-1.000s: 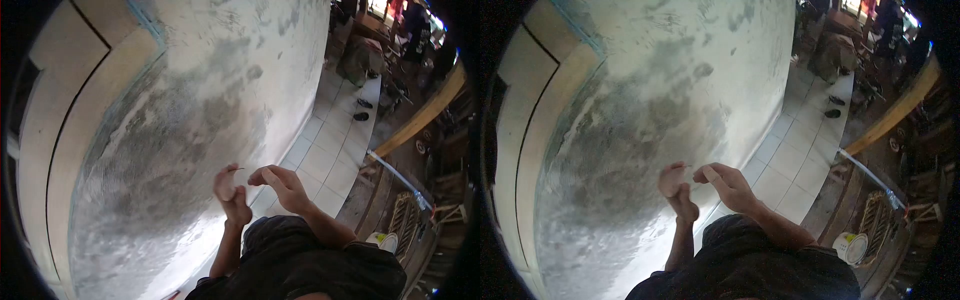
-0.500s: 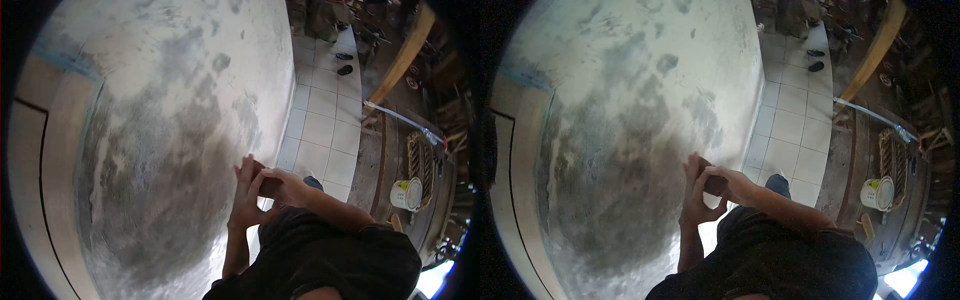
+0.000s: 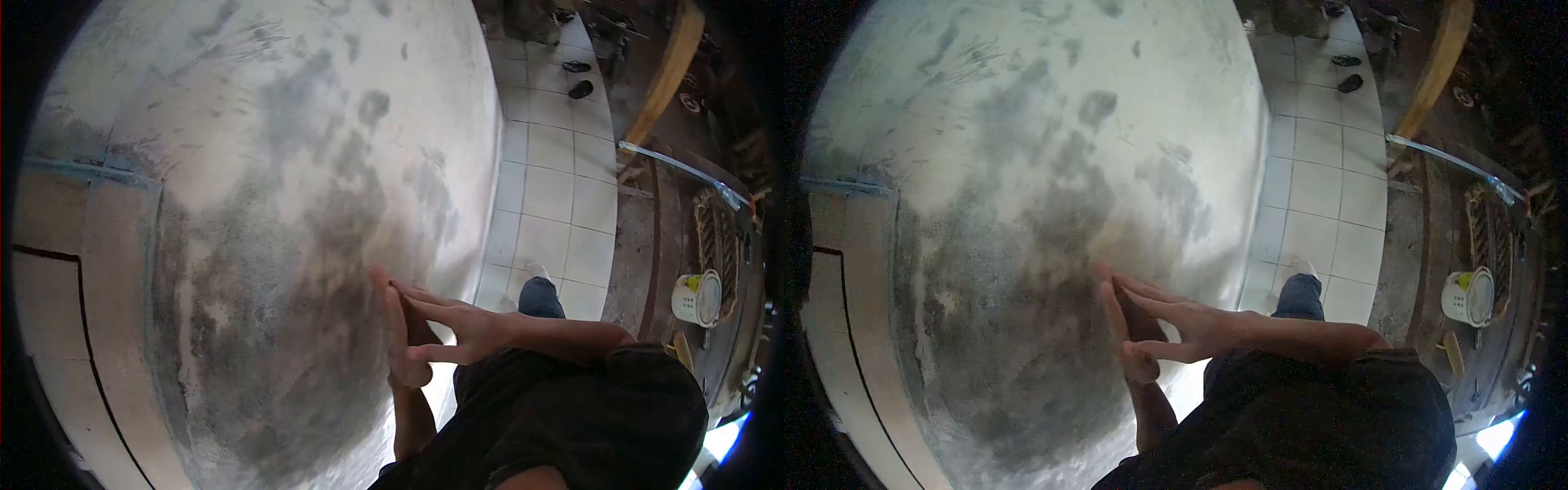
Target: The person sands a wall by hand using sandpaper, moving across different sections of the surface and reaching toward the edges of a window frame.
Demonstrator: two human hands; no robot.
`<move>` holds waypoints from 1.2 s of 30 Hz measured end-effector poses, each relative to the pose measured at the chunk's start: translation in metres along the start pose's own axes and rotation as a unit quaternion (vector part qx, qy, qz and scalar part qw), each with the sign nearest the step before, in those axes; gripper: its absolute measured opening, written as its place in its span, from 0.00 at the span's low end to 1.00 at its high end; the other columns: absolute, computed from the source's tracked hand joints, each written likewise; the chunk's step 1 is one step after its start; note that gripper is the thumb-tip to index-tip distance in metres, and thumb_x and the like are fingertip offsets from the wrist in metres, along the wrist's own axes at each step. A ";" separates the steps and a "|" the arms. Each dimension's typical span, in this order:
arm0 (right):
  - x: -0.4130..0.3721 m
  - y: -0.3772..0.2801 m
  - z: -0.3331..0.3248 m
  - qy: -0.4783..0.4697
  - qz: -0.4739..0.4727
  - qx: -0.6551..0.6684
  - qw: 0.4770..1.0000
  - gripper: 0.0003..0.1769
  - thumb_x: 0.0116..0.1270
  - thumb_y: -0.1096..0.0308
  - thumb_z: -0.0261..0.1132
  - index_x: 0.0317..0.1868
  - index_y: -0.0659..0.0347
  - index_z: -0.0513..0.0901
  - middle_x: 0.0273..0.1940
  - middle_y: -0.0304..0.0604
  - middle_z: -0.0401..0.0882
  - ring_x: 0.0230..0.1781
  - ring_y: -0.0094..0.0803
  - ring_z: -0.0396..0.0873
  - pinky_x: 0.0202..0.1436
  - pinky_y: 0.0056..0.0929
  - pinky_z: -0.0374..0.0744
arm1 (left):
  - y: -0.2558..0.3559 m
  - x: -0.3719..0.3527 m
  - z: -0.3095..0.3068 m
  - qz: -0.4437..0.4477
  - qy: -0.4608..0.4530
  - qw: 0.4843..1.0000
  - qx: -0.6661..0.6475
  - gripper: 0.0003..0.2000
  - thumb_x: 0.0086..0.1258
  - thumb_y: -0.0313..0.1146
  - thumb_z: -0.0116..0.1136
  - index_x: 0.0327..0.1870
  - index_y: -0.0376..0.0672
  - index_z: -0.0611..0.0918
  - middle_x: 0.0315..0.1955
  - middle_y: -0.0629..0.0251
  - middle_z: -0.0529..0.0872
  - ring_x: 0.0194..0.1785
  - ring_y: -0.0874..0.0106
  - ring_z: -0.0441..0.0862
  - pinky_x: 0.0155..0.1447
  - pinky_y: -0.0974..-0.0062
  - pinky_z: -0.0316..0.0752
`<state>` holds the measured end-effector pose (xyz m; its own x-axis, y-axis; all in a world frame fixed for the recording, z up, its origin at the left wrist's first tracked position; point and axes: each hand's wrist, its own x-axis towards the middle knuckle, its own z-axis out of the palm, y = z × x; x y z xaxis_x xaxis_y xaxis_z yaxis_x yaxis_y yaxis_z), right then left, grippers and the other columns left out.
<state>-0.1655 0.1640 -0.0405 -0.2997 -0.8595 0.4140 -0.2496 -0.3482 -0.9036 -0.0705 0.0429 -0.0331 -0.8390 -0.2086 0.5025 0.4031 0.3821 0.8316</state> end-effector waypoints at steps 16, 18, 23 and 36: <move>-0.006 0.002 -0.038 0.033 -0.068 -0.257 0.963 0.33 0.63 0.72 0.68 0.69 0.46 0.73 0.76 0.43 0.61 0.79 0.41 0.52 0.79 0.64 0.43 | 0.000 0.031 0.020 -0.311 0.142 0.907 -0.246 0.28 0.79 0.43 0.48 0.69 0.30 0.63 0.64 0.45 0.74 0.67 0.56 0.74 0.69 0.63 0.70; -0.007 -0.016 -0.043 0.035 -0.022 -0.242 0.969 0.33 0.62 0.74 0.67 0.69 0.50 0.73 0.76 0.43 0.60 0.79 0.40 0.52 0.79 0.62 0.44 | 0.003 0.034 0.022 -0.326 0.174 0.906 -0.206 0.26 0.81 0.43 0.44 0.68 0.27 0.66 0.62 0.46 0.77 0.65 0.57 0.76 0.68 0.66 0.71; -0.007 -0.018 -0.038 0.106 0.029 -0.107 0.988 0.40 0.72 0.58 0.61 0.76 0.69 0.54 0.78 0.58 0.48 0.81 0.48 0.42 0.81 0.50 0.46 | 0.008 0.033 0.040 -0.238 0.145 0.960 -0.038 0.33 0.81 0.51 0.39 0.76 0.34 0.54 0.71 0.48 0.65 0.73 0.55 0.65 0.75 0.57 0.61; -0.010 0.005 -0.033 0.055 -0.020 -0.221 0.973 0.55 0.61 0.42 0.70 0.80 0.52 0.50 0.79 0.61 0.33 0.81 0.56 0.35 0.78 0.62 0.46 | -0.020 -0.015 0.007 -0.267 -0.031 0.925 -0.269 0.33 0.75 0.42 0.47 0.75 0.34 0.53 0.72 0.51 0.62 0.76 0.56 0.59 0.78 0.59 0.55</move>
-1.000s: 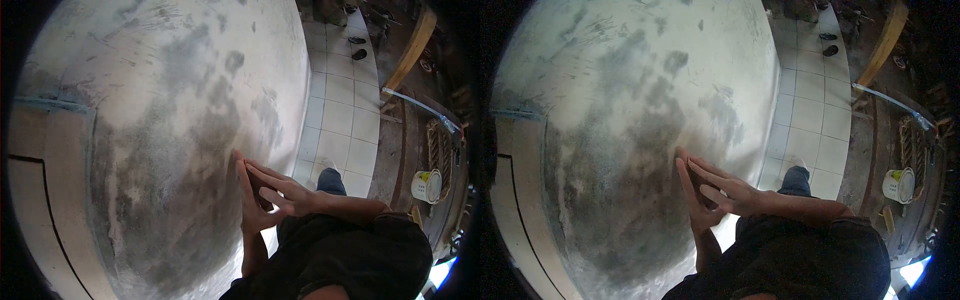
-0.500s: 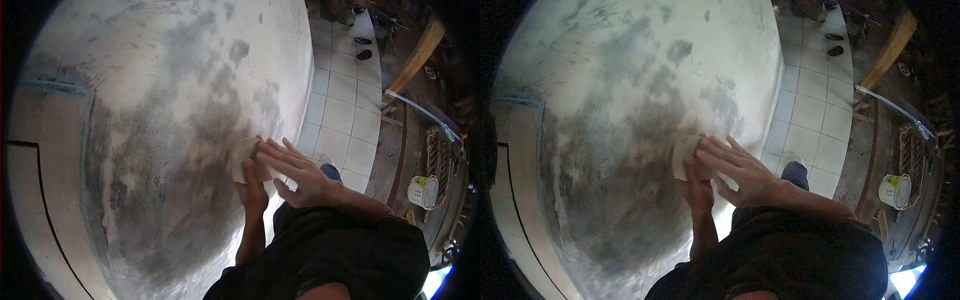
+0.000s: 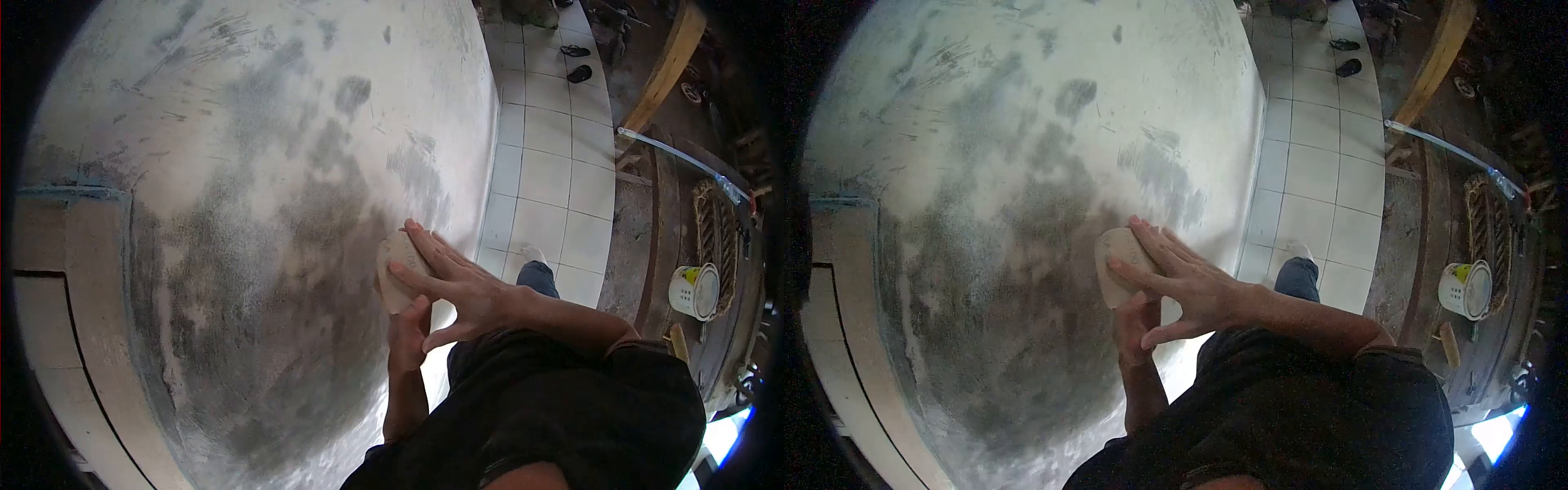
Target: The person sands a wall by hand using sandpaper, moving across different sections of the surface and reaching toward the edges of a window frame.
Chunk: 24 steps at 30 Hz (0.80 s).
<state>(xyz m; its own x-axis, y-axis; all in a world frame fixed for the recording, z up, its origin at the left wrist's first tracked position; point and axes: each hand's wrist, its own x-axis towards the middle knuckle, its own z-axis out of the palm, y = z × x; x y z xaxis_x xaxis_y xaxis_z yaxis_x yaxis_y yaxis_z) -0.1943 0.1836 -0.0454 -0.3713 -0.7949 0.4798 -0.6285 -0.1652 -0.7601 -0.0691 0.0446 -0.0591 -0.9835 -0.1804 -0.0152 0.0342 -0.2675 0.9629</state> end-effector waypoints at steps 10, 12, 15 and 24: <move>-0.011 0.020 0.025 0.095 -0.073 -0.198 0.973 0.37 0.64 0.54 0.71 0.73 0.43 0.68 0.80 0.52 0.43 0.81 0.53 0.39 0.73 0.78 0.37 | 0.051 0.018 0.031 -0.120 0.254 0.960 0.008 0.27 0.82 0.41 0.39 0.71 0.26 0.62 0.69 0.51 0.70 0.70 0.58 0.69 0.71 0.64 0.66; -0.010 0.019 0.028 0.098 -0.076 -0.240 0.963 0.34 0.68 0.59 0.66 0.74 0.45 0.66 0.79 0.52 0.47 0.81 0.50 0.39 0.73 0.79 0.35 | 0.052 0.020 0.034 -0.126 0.224 0.966 0.037 0.29 0.82 0.43 0.40 0.72 0.27 0.61 0.70 0.50 0.69 0.71 0.57 0.69 0.72 0.64 0.65; -0.006 0.013 0.020 0.061 -0.008 -0.193 0.979 0.31 0.74 0.66 0.59 0.76 0.49 0.62 0.78 0.53 0.52 0.81 0.47 0.40 0.75 0.74 0.36 | 0.046 0.022 0.028 -0.069 0.173 0.982 0.040 0.30 0.81 0.44 0.41 0.74 0.28 0.60 0.70 0.47 0.68 0.72 0.56 0.68 0.73 0.65 0.64; 0.045 0.045 0.023 0.271 0.129 -0.006 0.954 0.29 0.79 0.70 0.45 0.78 0.58 0.52 0.79 0.51 0.50 0.81 0.46 0.45 0.79 0.45 0.53 | 0.090 -0.038 -0.005 0.448 0.177 0.713 0.509 0.22 0.79 0.41 0.37 0.60 0.32 0.74 0.55 0.42 0.81 0.60 0.48 0.79 0.68 0.46 0.72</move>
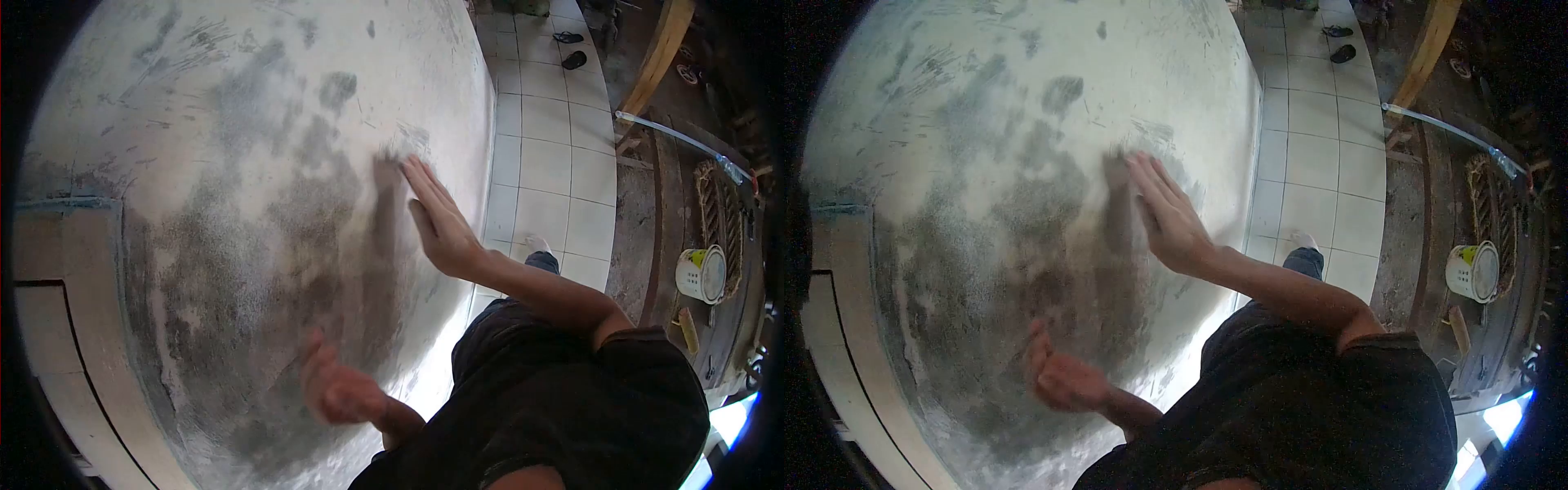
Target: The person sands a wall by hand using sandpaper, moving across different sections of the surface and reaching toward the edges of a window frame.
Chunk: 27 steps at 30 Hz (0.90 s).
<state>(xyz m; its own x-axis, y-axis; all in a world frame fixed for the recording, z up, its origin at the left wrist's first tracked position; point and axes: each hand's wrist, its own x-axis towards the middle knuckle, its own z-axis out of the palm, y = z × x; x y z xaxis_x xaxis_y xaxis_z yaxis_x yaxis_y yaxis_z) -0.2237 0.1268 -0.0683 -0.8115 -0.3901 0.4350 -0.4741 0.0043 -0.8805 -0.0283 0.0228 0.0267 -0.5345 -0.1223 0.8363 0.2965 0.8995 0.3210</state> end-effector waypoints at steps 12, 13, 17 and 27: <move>-0.025 -0.006 0.065 0.024 -0.125 -0.102 0.987 0.34 0.75 0.63 0.57 0.78 0.54 0.56 0.81 0.42 0.47 0.79 0.45 0.49 0.65 0.54 0.60 | -0.004 -0.009 -0.043 0.167 0.113 0.960 0.193 0.11 0.74 0.36 0.41 0.38 0.40 0.76 0.36 0.57 0.80 0.46 0.61 0.80 0.56 0.57 0.77; -0.017 -0.008 0.063 0.031 -0.109 -0.092 0.989 0.34 0.75 0.63 0.57 0.78 0.54 0.56 0.81 0.42 0.47 0.79 0.45 0.49 0.66 0.53 0.60 | -0.007 -0.009 -0.043 0.184 0.105 0.959 0.186 0.12 0.75 0.34 0.41 0.39 0.38 0.77 0.36 0.56 0.81 0.45 0.60 0.80 0.55 0.56 0.77; -0.003 -0.033 0.069 0.071 -0.052 -0.045 0.995 0.33 0.76 0.64 0.56 0.78 0.55 0.58 0.80 0.44 0.49 0.78 0.45 0.51 0.70 0.50 0.58 | -0.011 -0.011 -0.044 0.216 0.068 0.950 0.213 0.12 0.76 0.33 0.41 0.40 0.38 0.77 0.36 0.56 0.81 0.44 0.61 0.80 0.54 0.56 0.77; 0.000 -0.026 0.070 0.125 -0.121 -0.027 0.984 0.30 0.72 0.71 0.57 0.74 0.60 0.64 0.71 0.58 0.60 0.68 0.49 0.63 0.64 0.49 0.64 | -0.013 -0.009 -0.045 0.243 0.062 0.941 0.227 0.13 0.73 0.37 0.40 0.38 0.40 0.78 0.35 0.60 0.83 0.45 0.64 0.81 0.52 0.64 0.77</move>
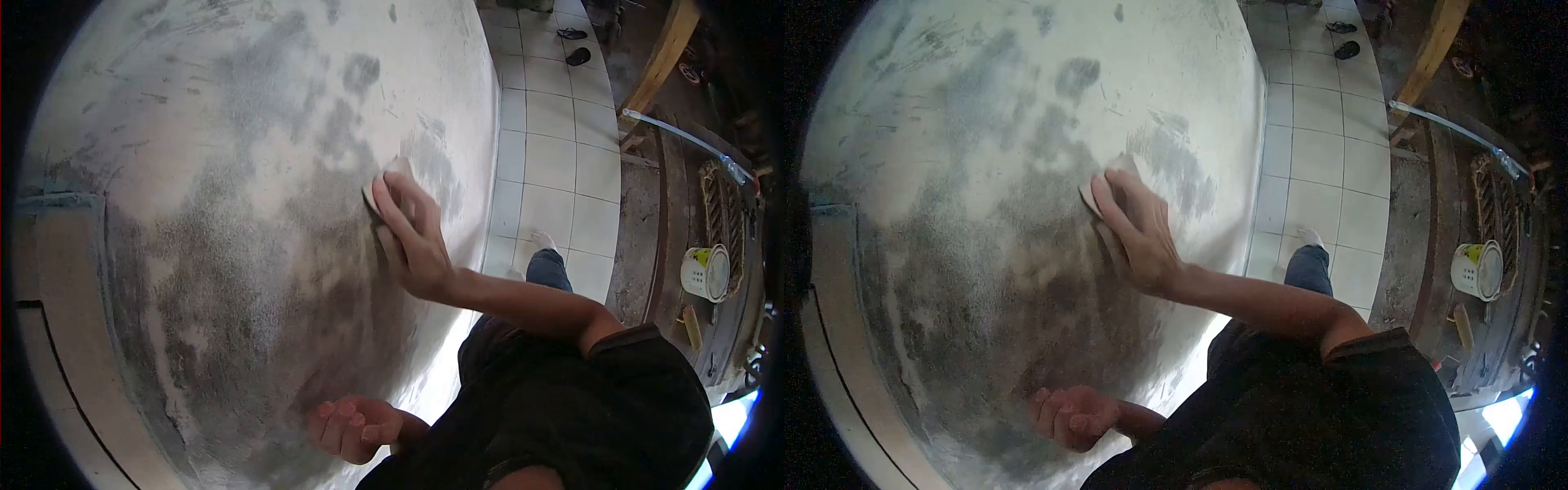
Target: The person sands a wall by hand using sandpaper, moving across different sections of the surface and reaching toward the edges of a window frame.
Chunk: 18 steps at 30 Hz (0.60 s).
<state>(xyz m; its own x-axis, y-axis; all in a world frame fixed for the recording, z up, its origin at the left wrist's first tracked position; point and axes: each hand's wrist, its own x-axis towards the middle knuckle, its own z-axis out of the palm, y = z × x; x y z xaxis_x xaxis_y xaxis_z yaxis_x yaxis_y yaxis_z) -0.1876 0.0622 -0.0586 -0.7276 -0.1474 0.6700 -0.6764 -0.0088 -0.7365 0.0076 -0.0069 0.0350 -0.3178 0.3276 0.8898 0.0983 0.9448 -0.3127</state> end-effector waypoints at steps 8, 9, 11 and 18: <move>-0.063 0.011 -0.001 -0.073 -0.096 -0.031 0.992 0.29 0.71 0.71 0.59 0.73 0.56 0.68 0.70 0.52 0.62 0.72 0.48 0.62 0.66 0.49 0.64 | 0.003 0.001 -0.003 -0.002 -0.017 1.000 -0.002 0.12 0.75 0.37 0.42 0.40 0.40 0.78 0.35 0.58 0.83 0.45 0.61 0.82 0.52 0.59 0.76; -0.050 0.013 -0.002 -0.046 -0.070 -0.026 0.996 0.29 0.71 0.71 0.59 0.72 0.56 0.68 0.71 0.52 0.62 0.71 0.48 0.63 0.66 0.49 0.64 | 0.003 0.002 -0.002 -0.002 -0.013 1.000 -0.006 0.12 0.75 0.37 0.42 0.40 0.41 0.78 0.35 0.59 0.83 0.45 0.61 0.82 0.52 0.59 0.76; -0.017 0.011 -0.003 -0.021 -0.015 -0.027 0.999 0.28 0.71 0.70 0.59 0.72 0.56 0.69 0.70 0.52 0.62 0.71 0.48 0.63 0.66 0.50 0.64 | 0.004 0.004 0.000 -0.003 -0.007 1.000 -0.016 0.12 0.75 0.37 0.42 0.40 0.41 0.78 0.36 0.59 0.83 0.45 0.62 0.82 0.53 0.60 0.75; -0.041 -0.011 -0.003 -0.083 -0.076 0.023 0.993 0.30 0.72 0.70 0.58 0.73 0.52 0.67 0.70 0.52 0.62 0.73 0.46 0.60 0.71 0.58 0.55 | 0.002 0.000 0.001 0.001 0.003 1.000 -0.011 0.13 0.75 0.38 0.42 0.39 0.41 0.79 0.34 0.58 0.83 0.45 0.60 0.82 0.51 0.60 0.75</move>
<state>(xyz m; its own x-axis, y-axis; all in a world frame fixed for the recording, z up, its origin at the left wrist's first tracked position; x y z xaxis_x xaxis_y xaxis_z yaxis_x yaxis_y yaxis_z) -0.1511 0.0712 -0.0777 -0.5864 -0.3024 0.7515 -0.7681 -0.0870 -0.6344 0.0071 -0.0054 0.0344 -0.3110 0.3296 0.8914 0.1195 0.9440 -0.3074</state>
